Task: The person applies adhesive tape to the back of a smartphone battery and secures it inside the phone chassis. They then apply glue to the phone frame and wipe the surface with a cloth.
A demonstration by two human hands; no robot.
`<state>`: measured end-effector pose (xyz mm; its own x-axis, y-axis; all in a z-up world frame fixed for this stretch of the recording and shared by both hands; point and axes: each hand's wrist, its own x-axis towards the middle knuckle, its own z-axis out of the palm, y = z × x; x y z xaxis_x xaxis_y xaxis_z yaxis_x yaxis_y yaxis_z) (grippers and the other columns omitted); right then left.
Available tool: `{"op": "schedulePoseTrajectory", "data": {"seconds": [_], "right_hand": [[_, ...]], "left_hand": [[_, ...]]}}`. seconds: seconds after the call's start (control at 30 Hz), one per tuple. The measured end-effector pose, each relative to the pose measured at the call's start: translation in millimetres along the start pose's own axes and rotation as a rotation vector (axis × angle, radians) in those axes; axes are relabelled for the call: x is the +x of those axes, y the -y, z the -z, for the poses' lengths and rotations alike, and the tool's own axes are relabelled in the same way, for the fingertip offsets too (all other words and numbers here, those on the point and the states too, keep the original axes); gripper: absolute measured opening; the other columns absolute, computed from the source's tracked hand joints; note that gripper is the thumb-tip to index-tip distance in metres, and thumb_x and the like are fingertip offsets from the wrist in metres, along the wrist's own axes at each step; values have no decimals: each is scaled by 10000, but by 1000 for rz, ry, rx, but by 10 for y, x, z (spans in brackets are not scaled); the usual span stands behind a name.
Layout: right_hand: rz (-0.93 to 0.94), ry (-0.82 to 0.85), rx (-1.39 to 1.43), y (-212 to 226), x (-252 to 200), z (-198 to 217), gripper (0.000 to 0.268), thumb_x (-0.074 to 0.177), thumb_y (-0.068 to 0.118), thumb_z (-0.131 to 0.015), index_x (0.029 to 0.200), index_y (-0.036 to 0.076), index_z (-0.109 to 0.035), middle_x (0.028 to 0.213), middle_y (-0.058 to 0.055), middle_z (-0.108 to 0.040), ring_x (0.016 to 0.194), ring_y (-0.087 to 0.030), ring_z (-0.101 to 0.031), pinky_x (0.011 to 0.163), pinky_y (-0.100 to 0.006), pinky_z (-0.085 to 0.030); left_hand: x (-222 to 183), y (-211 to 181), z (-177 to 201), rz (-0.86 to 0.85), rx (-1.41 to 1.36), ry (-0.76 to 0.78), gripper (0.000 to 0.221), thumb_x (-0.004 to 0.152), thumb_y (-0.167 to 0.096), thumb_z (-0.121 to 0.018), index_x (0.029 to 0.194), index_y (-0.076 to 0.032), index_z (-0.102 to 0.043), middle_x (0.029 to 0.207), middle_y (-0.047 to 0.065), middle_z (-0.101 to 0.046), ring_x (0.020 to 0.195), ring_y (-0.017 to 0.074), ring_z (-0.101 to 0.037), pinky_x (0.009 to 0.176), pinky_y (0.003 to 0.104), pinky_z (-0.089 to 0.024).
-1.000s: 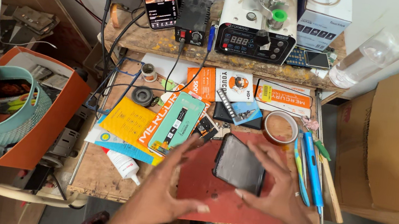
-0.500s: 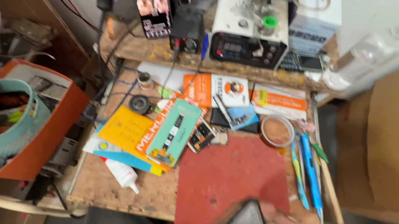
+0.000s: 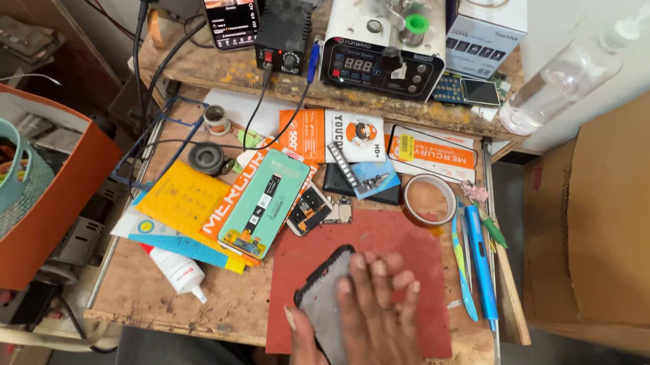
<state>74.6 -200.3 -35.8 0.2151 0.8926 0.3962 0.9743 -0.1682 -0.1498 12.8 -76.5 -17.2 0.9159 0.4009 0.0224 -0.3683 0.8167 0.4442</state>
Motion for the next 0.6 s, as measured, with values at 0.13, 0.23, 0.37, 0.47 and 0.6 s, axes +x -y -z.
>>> {"op": "schedulePoseTrajectory", "data": {"seconds": [0.13, 0.23, 0.37, 0.47, 0.6], "right_hand": [[225, 73, -94, 175, -160, -418, 566, 1031, 308, -497, 1526, 38, -439, 1646, -202, -379, 1552, -361, -337, 1248, -562, -233], [304, 67, -15, -211, -397, -337, 401, 1008, 325, -541, 1348, 117, -587, 1566, -166, -478, 1475, -345, -441, 1200, -526, -322], [-284, -63, 270, -700, -579, 96, 111, 927, 195, -687, 874, 101, -666, 1055, -101, -676, 1036, -261, -664, 1025, -406, -574], [-782, 43, 239, -792, -311, 211, 93, 972, 141, -647, 941, 74, -705, 836, -107, -629, 779, -240, -620, 790, -350, -584], [-519, -168, 369, -688, 230, 512, 205, 865, -54, -577, 1015, 1, -706, 961, -92, -747, 855, -179, -778, 713, -279, -612]], "left_hand": [[166, -291, 130, -64, -14, 106, 1066, 839, -835, -429, 1521, -22, -331, 1443, 225, -541, 1314, 374, -580, 1104, 498, -466], [162, -587, 260, -217, 214, -145, 1059, 876, -817, -444, 1536, 7, -366, 1403, 224, -557, 1254, 355, -591, 1034, 478, -483], [70, -621, 375, -269, 180, -205, 1010, 906, -792, -423, 1523, 6, -379, 1337, 203, -588, 1197, 331, -614, 1001, 453, -487], [80, -355, 345, -242, 83, -133, 980, 945, -760, -410, 1486, 57, -390, 1298, 185, -593, 1163, 319, -617, 994, 442, -487], [51, -59, 296, -214, 106, -67, 980, 961, -756, -375, 1472, 80, -398, 1217, 195, -620, 1112, 311, -640, 956, 416, -497]]}}
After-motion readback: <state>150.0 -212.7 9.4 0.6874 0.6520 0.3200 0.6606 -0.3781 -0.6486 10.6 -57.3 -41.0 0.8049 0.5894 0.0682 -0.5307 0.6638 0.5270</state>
